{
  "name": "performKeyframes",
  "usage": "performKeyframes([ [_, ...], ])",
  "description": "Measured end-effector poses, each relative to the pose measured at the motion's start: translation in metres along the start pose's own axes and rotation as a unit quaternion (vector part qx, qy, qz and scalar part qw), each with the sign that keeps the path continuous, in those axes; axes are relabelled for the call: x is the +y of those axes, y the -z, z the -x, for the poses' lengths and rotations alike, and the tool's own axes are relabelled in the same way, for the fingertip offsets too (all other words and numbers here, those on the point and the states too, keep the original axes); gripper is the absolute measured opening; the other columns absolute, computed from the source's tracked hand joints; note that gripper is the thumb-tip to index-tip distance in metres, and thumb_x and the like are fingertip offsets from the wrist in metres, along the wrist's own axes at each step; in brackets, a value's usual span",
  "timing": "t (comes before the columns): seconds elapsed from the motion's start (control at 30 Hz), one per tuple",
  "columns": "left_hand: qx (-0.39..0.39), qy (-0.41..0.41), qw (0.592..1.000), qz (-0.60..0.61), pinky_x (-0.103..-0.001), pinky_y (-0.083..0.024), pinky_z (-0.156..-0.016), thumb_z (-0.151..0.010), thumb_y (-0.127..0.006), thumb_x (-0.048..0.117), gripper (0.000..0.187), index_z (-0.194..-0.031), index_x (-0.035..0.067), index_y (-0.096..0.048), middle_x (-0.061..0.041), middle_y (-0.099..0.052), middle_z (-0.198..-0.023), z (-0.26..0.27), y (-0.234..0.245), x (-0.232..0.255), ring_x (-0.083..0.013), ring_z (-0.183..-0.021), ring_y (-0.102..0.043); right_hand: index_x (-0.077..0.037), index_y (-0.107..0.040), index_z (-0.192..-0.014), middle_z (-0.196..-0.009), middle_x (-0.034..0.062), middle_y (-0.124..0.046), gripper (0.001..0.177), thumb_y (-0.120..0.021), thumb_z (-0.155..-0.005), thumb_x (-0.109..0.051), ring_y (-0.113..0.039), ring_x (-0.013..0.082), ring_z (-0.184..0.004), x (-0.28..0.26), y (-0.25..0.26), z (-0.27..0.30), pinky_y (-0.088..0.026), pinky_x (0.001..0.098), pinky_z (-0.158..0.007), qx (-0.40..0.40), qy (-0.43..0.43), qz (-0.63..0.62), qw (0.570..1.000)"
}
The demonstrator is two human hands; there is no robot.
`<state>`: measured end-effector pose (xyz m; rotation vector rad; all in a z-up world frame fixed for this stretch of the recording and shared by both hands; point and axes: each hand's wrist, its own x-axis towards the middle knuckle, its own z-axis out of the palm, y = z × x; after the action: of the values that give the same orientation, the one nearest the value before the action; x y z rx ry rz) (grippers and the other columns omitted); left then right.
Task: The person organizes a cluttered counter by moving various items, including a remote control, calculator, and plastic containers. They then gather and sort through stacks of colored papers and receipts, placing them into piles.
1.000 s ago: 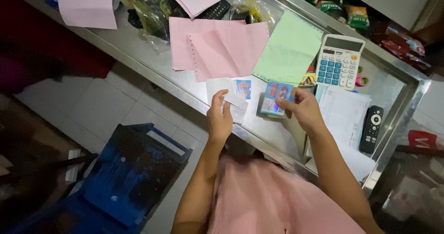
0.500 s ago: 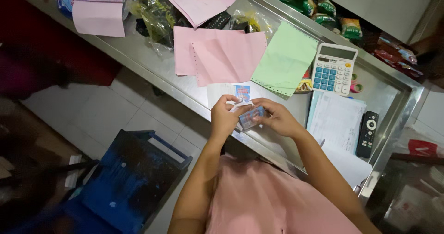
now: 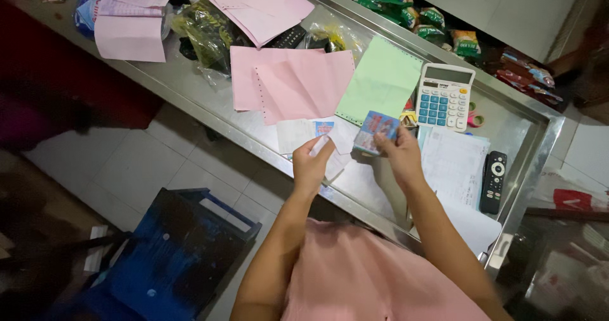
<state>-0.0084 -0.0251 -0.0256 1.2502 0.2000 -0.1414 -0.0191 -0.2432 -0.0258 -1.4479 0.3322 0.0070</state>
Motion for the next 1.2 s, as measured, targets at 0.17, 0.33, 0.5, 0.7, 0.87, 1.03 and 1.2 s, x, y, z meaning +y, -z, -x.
performKeyframes([
  [0.17,0.012,0.050,0.999,-0.016,-0.027,-0.051,-0.069,-0.092,-0.075,0.021,0.031,-0.107,-0.006,-0.078,-0.003,-0.074,-0.088,-0.001,-0.001,0.008,-0.0096,-0.077,-0.063,-0.002,-0.069,-0.114,-0.101,0.0049,-0.076,0.023,-0.072,-0.094,-0.012,-0.069,0.0125,-0.091,-0.027,0.008,0.020,-0.057,0.0300,-0.085,-0.237,0.016,0.130,0.963],
  [0.33,-0.011,0.023,0.999,-0.022,-0.024,-0.053,-0.072,-0.093,-0.076,0.027,0.033,-0.107,-0.004,-0.078,-0.003,-0.076,-0.092,0.000,-0.001,0.008,-0.0072,-0.079,-0.065,-0.005,-0.069,-0.120,-0.111,0.0019,-0.075,0.029,-0.072,-0.092,-0.013,-0.065,0.0097,-0.095,-0.042,-0.020,0.034,-0.055,0.0297,-0.086,-0.346,-0.028,0.179,0.921],
  [0.5,-0.063,0.056,0.992,-0.096,-0.026,-0.055,-0.071,-0.090,-0.078,0.025,0.034,-0.110,-0.002,-0.078,-0.004,-0.078,-0.093,0.003,0.014,0.017,-0.0087,-0.079,-0.067,-0.015,-0.056,-0.140,-0.115,0.0012,-0.071,0.050,-0.070,-0.091,-0.011,-0.065,0.0097,-0.099,-0.049,-0.020,0.026,-0.055,0.0292,-0.091,-0.272,-0.046,0.046,0.960],
  [0.7,-0.175,0.092,0.979,-0.055,-0.026,-0.057,-0.075,-0.088,-0.074,0.014,0.033,-0.116,-0.002,-0.076,-0.005,-0.077,-0.099,0.008,0.019,0.010,-0.0111,-0.083,-0.070,-0.002,-0.063,-0.123,-0.123,-0.0014,-0.063,0.029,-0.070,-0.096,-0.008,-0.064,0.0119,-0.102,-0.024,-0.012,0.014,-0.053,0.0314,-0.090,-0.288,-0.046,0.054,0.955],
  [0.87,-0.024,-0.020,0.999,-0.042,-0.026,-0.054,-0.080,-0.086,-0.078,0.007,0.047,-0.128,-0.001,-0.059,-0.007,-0.069,-0.110,0.010,0.024,0.000,-0.0116,-0.094,-0.065,-0.004,-0.057,-0.125,-0.111,0.0036,-0.070,0.038,-0.072,-0.090,-0.005,-0.064,0.0089,-0.091,-0.009,-0.019,0.014,-0.053,0.0256,-0.079,-0.175,-0.038,0.010,0.984],
  [1.03,0.090,-0.070,0.989,-0.099,-0.027,-0.053,-0.080,-0.088,-0.075,0.005,0.051,-0.133,0.000,-0.051,-0.009,-0.065,-0.117,0.016,0.034,-0.010,-0.0131,-0.097,-0.058,-0.011,-0.046,-0.134,-0.109,0.0053,-0.071,0.058,-0.075,-0.084,-0.005,-0.061,0.0046,-0.073,-0.010,-0.030,0.013,-0.050,0.0217,-0.060,-0.054,0.002,0.026,0.998],
  [1.2,0.016,-0.017,0.996,-0.084,-0.027,-0.054,-0.089,-0.098,-0.066,0.018,0.040,-0.132,-0.001,-0.056,-0.009,-0.067,-0.121,0.022,0.040,-0.024,-0.0131,-0.109,-0.063,-0.001,-0.057,-0.134,-0.110,0.0085,-0.071,0.046,-0.076,-0.093,-0.007,-0.062,0.0079,-0.080,-0.007,-0.038,0.008,-0.045,0.0228,-0.066,-0.120,-0.075,-0.040,0.989],
])
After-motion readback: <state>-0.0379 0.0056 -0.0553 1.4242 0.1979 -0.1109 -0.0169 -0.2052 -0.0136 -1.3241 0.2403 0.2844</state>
